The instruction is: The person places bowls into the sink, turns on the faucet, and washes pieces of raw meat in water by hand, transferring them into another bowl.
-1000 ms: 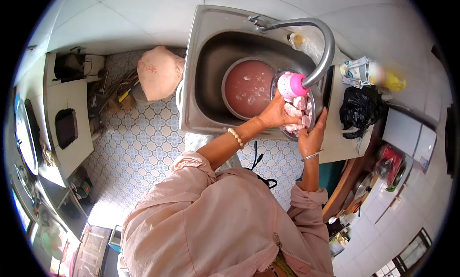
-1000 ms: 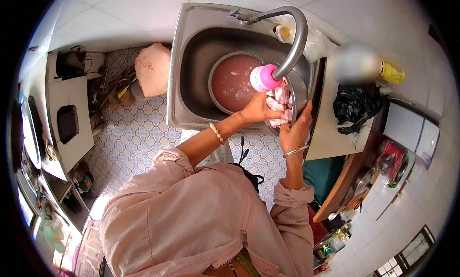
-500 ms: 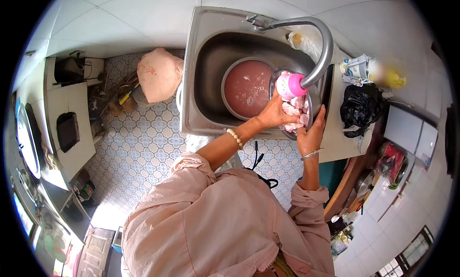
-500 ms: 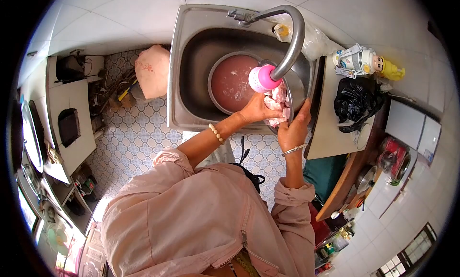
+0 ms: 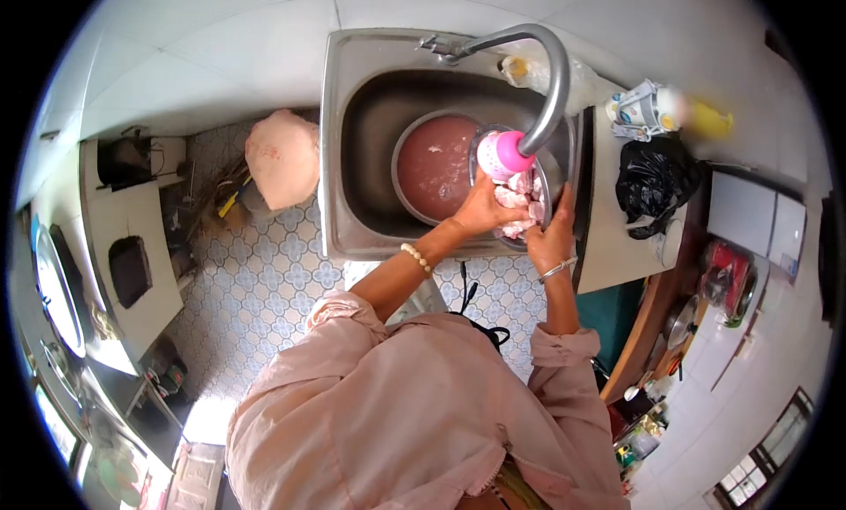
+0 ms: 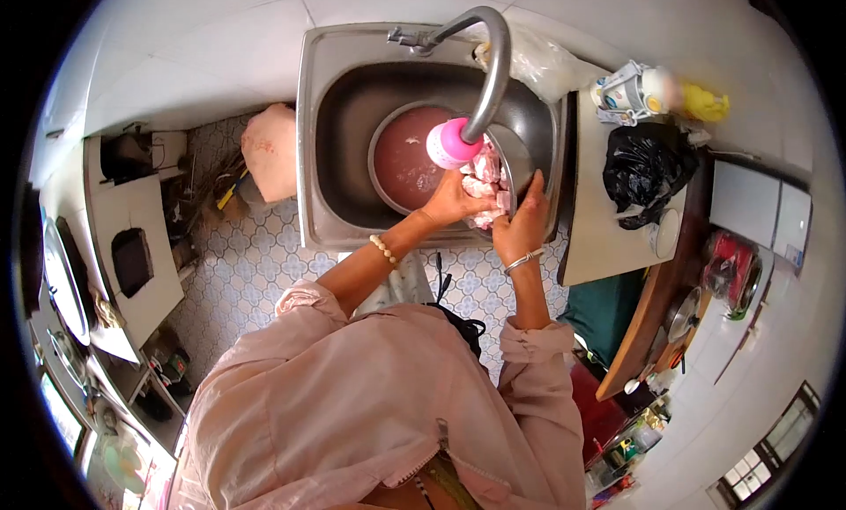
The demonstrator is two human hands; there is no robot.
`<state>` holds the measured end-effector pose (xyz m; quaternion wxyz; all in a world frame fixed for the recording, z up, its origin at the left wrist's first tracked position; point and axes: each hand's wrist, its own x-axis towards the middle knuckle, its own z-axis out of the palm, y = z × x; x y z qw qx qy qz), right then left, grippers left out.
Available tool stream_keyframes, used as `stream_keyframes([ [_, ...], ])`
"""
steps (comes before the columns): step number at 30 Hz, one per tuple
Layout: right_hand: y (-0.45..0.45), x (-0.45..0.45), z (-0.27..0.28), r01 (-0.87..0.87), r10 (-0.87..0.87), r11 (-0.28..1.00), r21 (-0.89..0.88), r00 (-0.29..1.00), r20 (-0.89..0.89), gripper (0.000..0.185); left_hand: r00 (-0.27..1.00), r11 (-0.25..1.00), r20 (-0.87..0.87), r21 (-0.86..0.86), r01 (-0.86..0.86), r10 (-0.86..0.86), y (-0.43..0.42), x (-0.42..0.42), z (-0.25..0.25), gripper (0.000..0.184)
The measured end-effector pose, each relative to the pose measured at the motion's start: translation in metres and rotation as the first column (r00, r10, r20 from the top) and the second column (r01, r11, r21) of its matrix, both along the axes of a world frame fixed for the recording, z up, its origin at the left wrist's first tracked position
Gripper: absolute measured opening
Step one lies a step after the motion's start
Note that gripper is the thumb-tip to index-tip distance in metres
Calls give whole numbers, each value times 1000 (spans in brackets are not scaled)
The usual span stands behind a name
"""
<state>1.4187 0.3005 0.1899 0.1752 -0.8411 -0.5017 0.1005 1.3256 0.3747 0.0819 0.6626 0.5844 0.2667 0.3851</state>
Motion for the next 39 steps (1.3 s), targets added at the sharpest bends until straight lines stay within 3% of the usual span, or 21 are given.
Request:
stream_keyframes([
  [4, -12, 27, -38, 27, 10, 979, 200, 983, -181, 66, 985, 984, -158, 154, 89, -64, 11, -4, 10, 85],
  [5, -18, 36, -47, 124, -68, 986, 111, 909, -411, 62, 944, 982, -314, 115, 148, -105, 15, -6, 24, 93],
  [6, -26, 41, -58, 198, -154, 980, 5, 777, -610, 59, 875, 977, -461, 70, 201, -147, 17, -8, 33, 100],
  [7, -35, 41, -72, 403, -239, 915, -31, 480, -844, 56, 875, 950, -471, 209, 232, -110, 19, -7, 32, 111],
  [10, -50, 34, -75, 381, -94, 918, -111, -64, -994, 53, 746, 884, -579, 89, 459, -329, 30, -19, 56, 102],
  [11, -56, 29, -77, 403, -85, 909, -106, -70, -994, 53, 661, 824, -631, 60, 563, -406, 34, -23, 67, 97],
  [13, -66, 21, -80, 449, -11, 878, -165, -325, -946, 55, 577, 735, -767, 214, 644, -282, 25, -25, 87, 84],
  [14, -71, 18, -79, 474, 2, 866, -161, -326, -945, 55, 488, 672, -848, 241, 700, -204, 18, -26, 96, 80],
  [15, -75, 16, -76, 483, 30, 860, -163, -367, -930, 56, 532, 629, -845, 385, 675, -54, 10, -28, 100, 64],
  [16, -80, 16, -73, 491, 58, 856, -163, -406, -912, 58, 531, 609, -845, 389, 691, -63, 8, -30, 106, 64],
  [17, -86, 18, -69, 487, 41, 861, -150, -358, -933, 57, 713, 644, -693, 497, 581, -109, 9, -33, 112, 56],
  [19, -100, 24, -63, 531, 58, 836, -140, -339, -939, 57, 903, 858, -408, 406, 314, -137, 6, -39, 110, 36],
  [21, -116, 32, -53, 570, 78, 812, -125, -319, -945, 54, 945, 930, -326, 349, 112, 9, 10, -47, 105, 27],
  [22, -128, 39, -49, 593, 88, 796, -123, -313, -946, 54, 967, 993, -248, -114, 31, -58, 6, -56, 104, 24],
  [23, -143, 46, -45, 620, 66, 769, -155, -318, -946, 52, 951, 1000, -308, -15, 10, -14, 15, -67, 66, 21],
  [26, -176, 64, -37, 696, 107, 702, -147, -307, -946, 49, 910, 990, -414, 136, 37, 23, 33, -88, 28, 21],
  [29, -195, 82, -18, 765, 206, 639, -83, -274, -940, 45, 733, 973, -672, 80, 216, -107, 32, -90, 17, 30],
  [32, -214, 101, -22, 830, 148, 531, -170, -289, -946, 44, 752, 943, -649, 171, 285, -110, 32, -94, -51, 31],
  [34, -232, 119, -40, 818, 198, 562, -123, -278, -940, 44, 728, 922, -660, 138, 362, -187, 28, -78, -11, 34],
  [36, -241, 129, -46, 849, 233, 515, -118, -271, -934, 43, 744, 937, -572, -166, 307, -345, 28, -70, -4, 35],
  [39, -244, 139, -44, 859, 263, 503, -95, -257, -930, 43, 757, 971, -609, -123, 203, -235, 24, -54, 13, 33],
])
